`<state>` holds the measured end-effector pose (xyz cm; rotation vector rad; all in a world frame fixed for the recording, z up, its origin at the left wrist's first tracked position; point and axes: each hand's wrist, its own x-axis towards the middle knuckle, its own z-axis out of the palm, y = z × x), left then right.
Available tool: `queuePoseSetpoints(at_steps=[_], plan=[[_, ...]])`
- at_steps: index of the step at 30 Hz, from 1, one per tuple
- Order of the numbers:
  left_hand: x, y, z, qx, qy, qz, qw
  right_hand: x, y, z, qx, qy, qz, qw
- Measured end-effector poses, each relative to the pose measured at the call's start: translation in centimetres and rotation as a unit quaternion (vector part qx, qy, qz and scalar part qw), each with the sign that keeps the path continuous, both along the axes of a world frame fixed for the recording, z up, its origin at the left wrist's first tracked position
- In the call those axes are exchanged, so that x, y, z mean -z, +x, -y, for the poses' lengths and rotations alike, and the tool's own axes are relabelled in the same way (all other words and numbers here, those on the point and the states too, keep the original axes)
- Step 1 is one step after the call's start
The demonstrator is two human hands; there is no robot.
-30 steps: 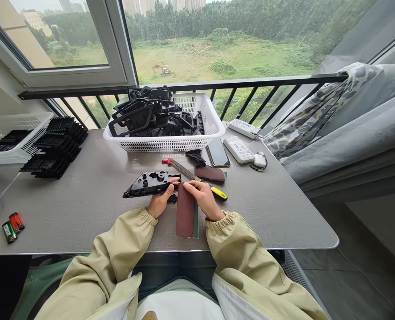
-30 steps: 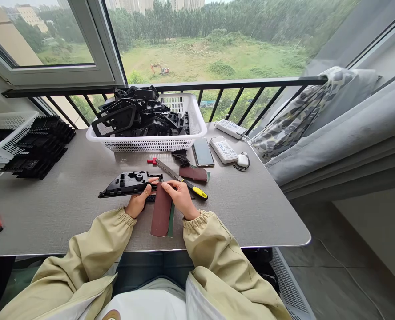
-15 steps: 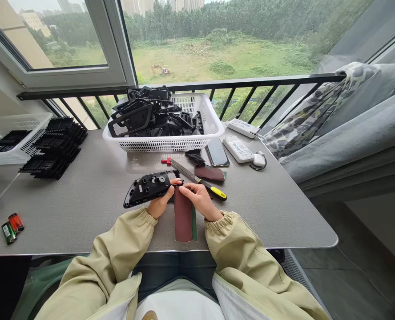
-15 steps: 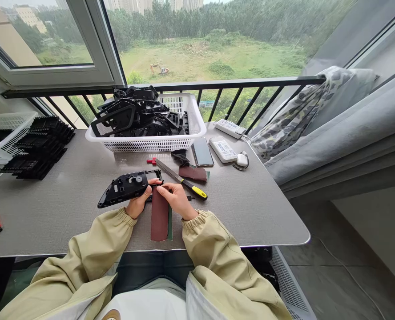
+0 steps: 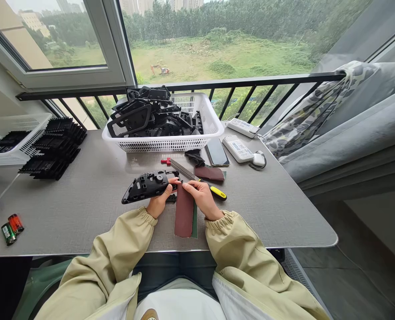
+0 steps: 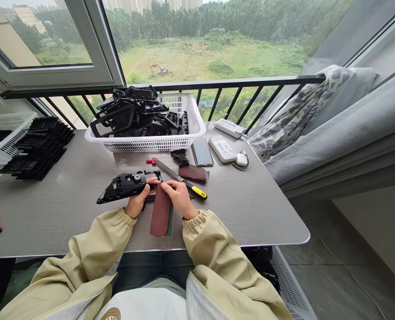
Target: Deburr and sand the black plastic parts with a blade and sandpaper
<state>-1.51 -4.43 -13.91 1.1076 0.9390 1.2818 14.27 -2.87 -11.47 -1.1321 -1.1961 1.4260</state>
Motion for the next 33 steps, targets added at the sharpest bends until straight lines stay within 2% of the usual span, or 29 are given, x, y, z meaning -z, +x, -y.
queuePoseSetpoints(at_steps=[4, 7, 12, 16, 19, 21, 29, 33], plan=[[-0.2, 0.1, -0.4, 0.007, -0.055, 0.110, 0.992, -0.2, 0.2, -0.1, 0.016, -0.038, -0.051, 0.998], [-0.5, -0.1, -0.6, 0.037, -0.113, 0.167, 0.979, -0.8, 0.3, 0.1, 0.004, -0.077, -0.090, 0.993], [-1.1, -0.3, -0.5, 0.082, -0.159, 0.189, 0.966, -1.8, 0.5, 0.5, -0.022, -0.113, -0.144, 0.983], [-1.3, 0.0, -0.5, 0.042, -0.171, 0.190, 0.966, -1.9, 0.6, 0.7, -0.028, -0.120, -0.170, 0.978], [-1.3, 0.2, -0.8, 0.002, -0.177, 0.187, 0.966, -1.6, 0.5, 0.8, -0.026, -0.117, -0.176, 0.977], [-1.4, 0.3, -0.9, -0.003, -0.176, 0.191, 0.966, -1.5, 0.4, 0.9, -0.021, -0.109, -0.176, 0.978], [-2.0, 0.3, -0.5, 0.061, -0.171, 0.185, 0.966, -0.8, 0.2, 1.0, 0.002, -0.044, -0.139, 0.989], [-2.0, 0.4, -0.3, 0.055, -0.164, 0.190, 0.966, -0.5, 0.0, 1.1, -0.007, -0.007, -0.105, 0.994]])
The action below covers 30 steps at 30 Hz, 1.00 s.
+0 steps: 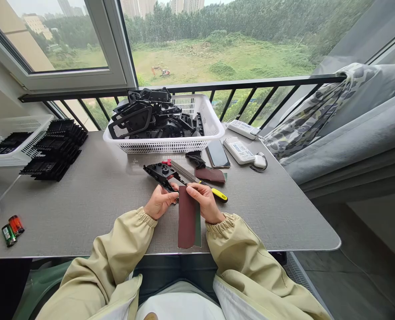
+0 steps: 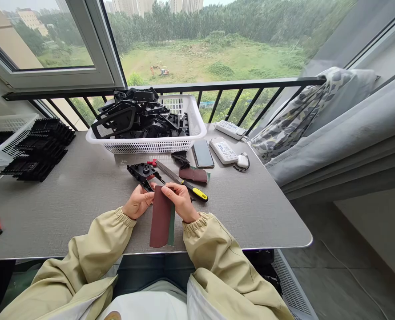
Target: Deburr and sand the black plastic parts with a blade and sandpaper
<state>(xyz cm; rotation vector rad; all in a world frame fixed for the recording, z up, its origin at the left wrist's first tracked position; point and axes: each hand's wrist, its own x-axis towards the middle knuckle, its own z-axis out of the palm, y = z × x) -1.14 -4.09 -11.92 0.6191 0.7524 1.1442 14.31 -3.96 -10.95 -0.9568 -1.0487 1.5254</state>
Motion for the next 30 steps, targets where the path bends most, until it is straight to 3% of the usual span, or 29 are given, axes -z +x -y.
queuePoseSetpoints(at_steps=[12, 18, 25, 30], plan=[[0.1, 0.8, 0.2, -0.011, -0.030, 0.001, 0.999, 0.2, 0.1, -0.2, -0.041, 0.069, 0.079, 0.994], [0.6, 0.5, -0.5, -0.069, -0.032, -0.019, 0.997, 0.7, 0.1, -0.5, -0.016, 0.086, 0.116, 0.989], [1.4, 0.7, -0.4, -0.133, -0.010, -0.079, 0.988, 0.1, -0.2, -0.4, -0.044, 0.131, 0.168, 0.976], [1.7, 0.7, -0.3, -0.141, 0.009, -0.115, 0.983, 0.0, -0.4, -0.3, -0.063, 0.166, 0.194, 0.965]])
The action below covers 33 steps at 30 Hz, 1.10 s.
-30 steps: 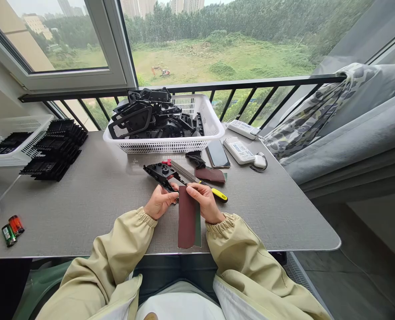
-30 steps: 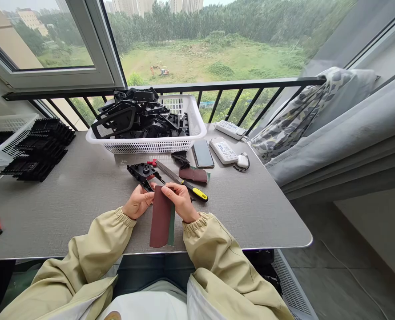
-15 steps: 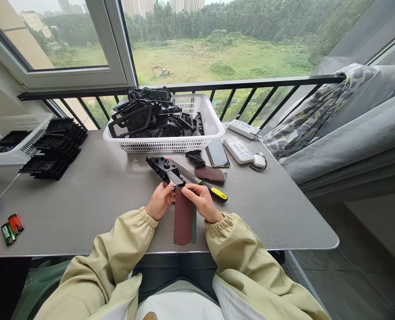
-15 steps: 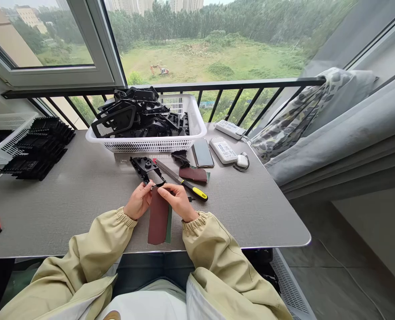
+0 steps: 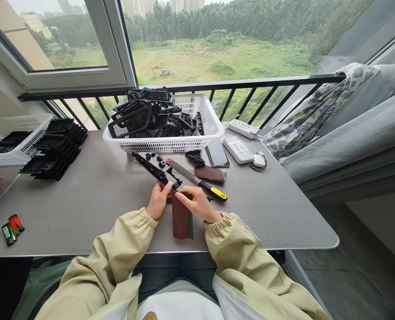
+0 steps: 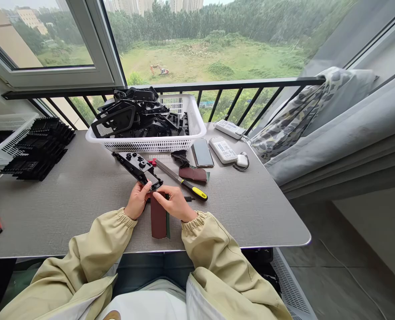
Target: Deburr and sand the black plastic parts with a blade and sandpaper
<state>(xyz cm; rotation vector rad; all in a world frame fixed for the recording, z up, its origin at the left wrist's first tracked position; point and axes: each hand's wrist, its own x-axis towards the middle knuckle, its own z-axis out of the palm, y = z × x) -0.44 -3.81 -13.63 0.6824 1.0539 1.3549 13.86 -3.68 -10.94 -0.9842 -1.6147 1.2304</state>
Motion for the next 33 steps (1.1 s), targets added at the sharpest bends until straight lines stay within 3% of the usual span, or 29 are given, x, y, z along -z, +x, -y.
queuePoseSetpoints(at_steps=[9, 12, 15, 21, 33], plan=[[-0.02, -0.05, -0.13, 0.007, 0.008, -0.024, 1.000, 0.45, 0.40, -0.20, 0.066, 0.008, 0.007, 0.998], [-0.01, -0.08, -0.13, 0.007, 0.005, -0.019, 1.000, 0.31, 0.34, -0.13, 0.053, -0.002, 0.001, 0.999], [0.03, -0.06, -0.09, 0.005, -0.001, -0.006, 1.000, 0.25, 0.10, -0.05, 0.039, -0.017, -0.004, 0.999], [-0.33, -0.10, -0.29, 0.019, -0.020, 0.059, 0.998, 0.77, 0.50, -0.57, 0.088, -0.063, -0.035, 0.993], [-0.85, -0.31, -0.22, 0.079, -0.037, 0.142, 0.986, 0.76, 0.31, -0.69, 0.046, -0.114, -0.056, 0.991]])
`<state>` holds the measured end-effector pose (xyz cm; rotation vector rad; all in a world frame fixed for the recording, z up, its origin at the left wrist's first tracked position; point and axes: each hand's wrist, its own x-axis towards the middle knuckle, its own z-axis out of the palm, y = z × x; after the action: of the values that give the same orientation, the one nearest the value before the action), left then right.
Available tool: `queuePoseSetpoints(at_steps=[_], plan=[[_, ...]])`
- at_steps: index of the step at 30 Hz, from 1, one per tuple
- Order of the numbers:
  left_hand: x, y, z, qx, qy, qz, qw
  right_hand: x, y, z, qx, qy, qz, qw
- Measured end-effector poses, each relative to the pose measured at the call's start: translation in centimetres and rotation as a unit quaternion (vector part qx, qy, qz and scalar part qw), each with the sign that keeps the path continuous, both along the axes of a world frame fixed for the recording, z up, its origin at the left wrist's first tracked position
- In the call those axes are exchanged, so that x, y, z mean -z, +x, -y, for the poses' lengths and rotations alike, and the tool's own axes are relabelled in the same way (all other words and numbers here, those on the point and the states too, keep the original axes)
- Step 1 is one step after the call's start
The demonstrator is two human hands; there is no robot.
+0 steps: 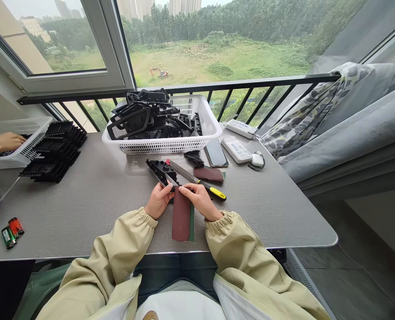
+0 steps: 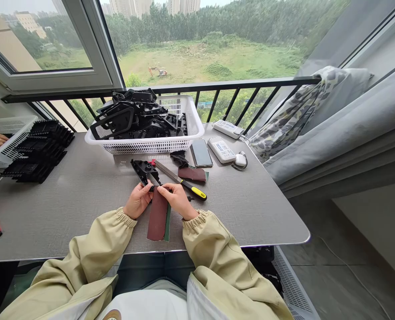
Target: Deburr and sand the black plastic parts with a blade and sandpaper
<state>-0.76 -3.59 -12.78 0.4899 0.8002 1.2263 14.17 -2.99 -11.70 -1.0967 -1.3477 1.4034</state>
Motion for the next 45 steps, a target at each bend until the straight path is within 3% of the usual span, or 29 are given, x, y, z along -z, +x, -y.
queuePoseSetpoints(at_steps=[21, 31, 37, 45], plan=[[0.32, -0.18, -0.01, 0.040, -0.030, 0.042, 0.998, 0.50, 0.03, -0.08, 0.035, 0.000, -0.020, 0.999], [0.61, -0.40, -0.08, 0.044, -0.033, 0.045, 0.998, 0.06, 0.05, 0.24, -0.018, 0.032, 0.004, 0.999], [0.44, -0.36, -0.03, 0.046, -0.039, 0.047, 0.997, 0.33, 0.19, -0.02, 0.008, 0.039, 0.017, 0.999], [0.38, -0.45, -0.01, 0.029, -0.043, 0.046, 0.998, 0.22, 0.16, 0.04, -0.017, 0.058, 0.032, 0.998]])
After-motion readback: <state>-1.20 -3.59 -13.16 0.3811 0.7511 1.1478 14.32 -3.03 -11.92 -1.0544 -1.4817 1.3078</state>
